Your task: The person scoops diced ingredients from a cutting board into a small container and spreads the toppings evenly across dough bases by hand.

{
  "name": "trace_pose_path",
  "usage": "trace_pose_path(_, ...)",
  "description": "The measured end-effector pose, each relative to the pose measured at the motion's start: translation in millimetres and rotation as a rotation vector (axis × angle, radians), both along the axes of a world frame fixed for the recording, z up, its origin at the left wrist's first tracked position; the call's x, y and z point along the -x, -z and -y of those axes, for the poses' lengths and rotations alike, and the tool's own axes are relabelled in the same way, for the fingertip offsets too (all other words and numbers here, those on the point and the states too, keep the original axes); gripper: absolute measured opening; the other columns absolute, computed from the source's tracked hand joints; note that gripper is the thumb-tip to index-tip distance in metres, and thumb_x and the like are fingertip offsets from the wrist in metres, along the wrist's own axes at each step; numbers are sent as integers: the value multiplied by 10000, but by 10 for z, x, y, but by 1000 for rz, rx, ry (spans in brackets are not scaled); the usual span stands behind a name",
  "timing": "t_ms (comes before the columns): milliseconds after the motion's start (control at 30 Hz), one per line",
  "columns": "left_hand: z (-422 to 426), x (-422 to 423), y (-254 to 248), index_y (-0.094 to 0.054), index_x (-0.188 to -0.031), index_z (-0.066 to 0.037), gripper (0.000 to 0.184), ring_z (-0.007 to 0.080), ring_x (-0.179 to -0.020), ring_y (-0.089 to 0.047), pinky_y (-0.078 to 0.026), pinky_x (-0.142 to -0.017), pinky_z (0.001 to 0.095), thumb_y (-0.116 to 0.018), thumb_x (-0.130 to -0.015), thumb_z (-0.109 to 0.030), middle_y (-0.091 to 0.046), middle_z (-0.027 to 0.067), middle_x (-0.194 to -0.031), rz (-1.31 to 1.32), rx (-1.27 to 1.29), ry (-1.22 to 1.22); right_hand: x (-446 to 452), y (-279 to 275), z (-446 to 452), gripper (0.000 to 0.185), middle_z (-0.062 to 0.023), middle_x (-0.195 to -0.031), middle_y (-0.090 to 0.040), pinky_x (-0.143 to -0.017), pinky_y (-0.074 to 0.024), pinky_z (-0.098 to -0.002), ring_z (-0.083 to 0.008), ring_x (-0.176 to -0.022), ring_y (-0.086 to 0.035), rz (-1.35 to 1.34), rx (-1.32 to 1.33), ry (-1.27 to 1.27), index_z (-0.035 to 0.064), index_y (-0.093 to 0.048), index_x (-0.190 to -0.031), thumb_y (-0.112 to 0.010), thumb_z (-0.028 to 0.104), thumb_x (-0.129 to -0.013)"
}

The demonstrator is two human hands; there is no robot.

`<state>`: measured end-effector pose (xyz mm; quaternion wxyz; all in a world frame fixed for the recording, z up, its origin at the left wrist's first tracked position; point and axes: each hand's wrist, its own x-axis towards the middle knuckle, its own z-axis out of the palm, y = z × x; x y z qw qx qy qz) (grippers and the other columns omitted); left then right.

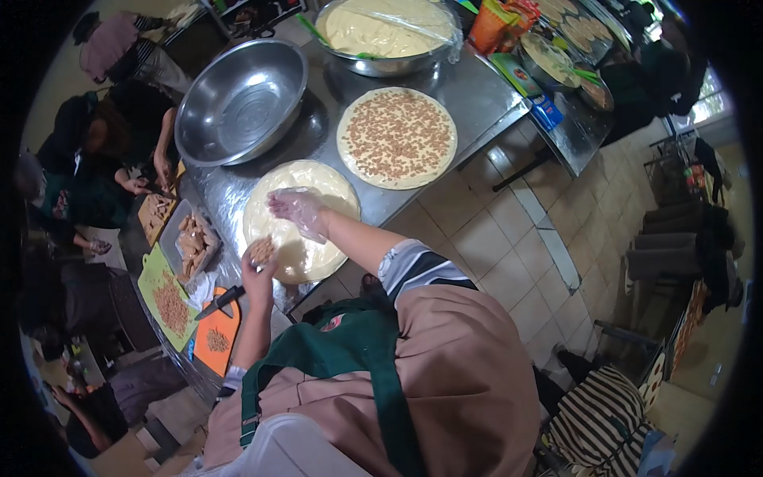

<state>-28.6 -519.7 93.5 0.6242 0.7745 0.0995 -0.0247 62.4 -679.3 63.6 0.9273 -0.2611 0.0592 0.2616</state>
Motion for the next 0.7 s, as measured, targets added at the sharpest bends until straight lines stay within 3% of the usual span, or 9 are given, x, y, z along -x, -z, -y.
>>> trace_pose_path(100, 68, -222, 252, -495, -1022, -12, 437, 180, -747, -537, -436, -684, 255, -547, -589, 14, -503, 110, -944, 227, -367, 35, 65, -22, -25, 316, -59, -913, -550, -785, -416, -279, -176, -849, -525, -36, 153, -13, 14, -504, -1010, -524, 225, -777)
trace_pose_path(267, 313, -402, 18, -510, -1020, -23, 455, 165, -710, -520, -436, -657, 260, -555, -568, 9, -502, 92, -903, 252, -482, 133, 173, -193, -52, 251, -80, -754, -591, -694, -464, -304, -198, -703, -580, -188, 36, -105, 44, -549, -808, -460, 278, -800)
trace_pose_path(333, 316, -442, 102, -506, -1033, -36, 480, 133, -702, -504, -431, -646, 250, -564, -559, 7, -504, 65, -899, 209, -498, 121, 132, -88, -60, 199, -83, -767, -583, -711, -461, -306, -201, -721, -574, -250, -75, -123, 55, -532, -843, -465, 238, -805)
trace_pose_path(367, 287, -448, 219, -501, -1043, -41, 491, 129, -707, -505, -433, -646, 246, -563, -559, 17, -505, 64, -913, 191, -395, 90, 112, -23, -74, 156, -87, -780, -576, -727, -457, -309, -204, -738, -568, -312, -188, -121, 65, -516, -878, -470, 198, -809)
trace_pose_path(433, 251, -396, 189, -497, -1053, -45, 503, 126, -711, -506, -435, -646, 242, -561, -560, 27, -507, 64, -926, 167, -296, 26, 55, -7, -52, 120, -103, -790, -573, -737, -461, -320, -207, -747, -564, -364, -138, -112, 45, -509, -847, -493, 151, -793)
trace_pose_path(500, 217, -310, 12, -484, -1070, -43, 519, 122, -722, -509, -437, -653, 230, -560, -565, 47, -513, 71, -952, -134, 182, -23, -20, 180, -43, 144, -131, -864, -558, -755, -461, -327, -223, -799, -556, -309, -219, -77, 15, -504, -885, -519, 99, -770)
trace_pose_path(533, 147, -278, 25, -447, -1102, -29, 545, 130, -777, -523, -441, -674, 230, -550, -577, 76, -518, 80, -974, -189, 152, -14, -29, 142, -53, 144, -131, -864, -558, -755, -461, -327, -223, -799, -556, -318, -218, -105, 15, -504, -885, -519, 99, -770)
trace_pose_path(633, -55, -91, 103, -419, -1118, -19, 558, 145, -835, -532, -444, -697, 236, -541, -586, 96, -523, 92, -972, -164, 325, -71, -121, -56, -49, 229, -139, -941, -531, -780, -456, -328, -229, -847, -542, -307, -72, -61, -12, -490, -966, -533, 79, -759)
trace_pose_path(700, -199, 57, 180, -424, -1114, -37, 560, 132, -803, -547, -449, -685, 233, -548, -585, 95, -532, 72, -964, -136, 360, -119, -223, -218, -53, 309, -130, -985, -511, -801, -447, -303, -219, -859, -535, -185, 236, -274, -20, -464, -1047, -534, 86, -766)
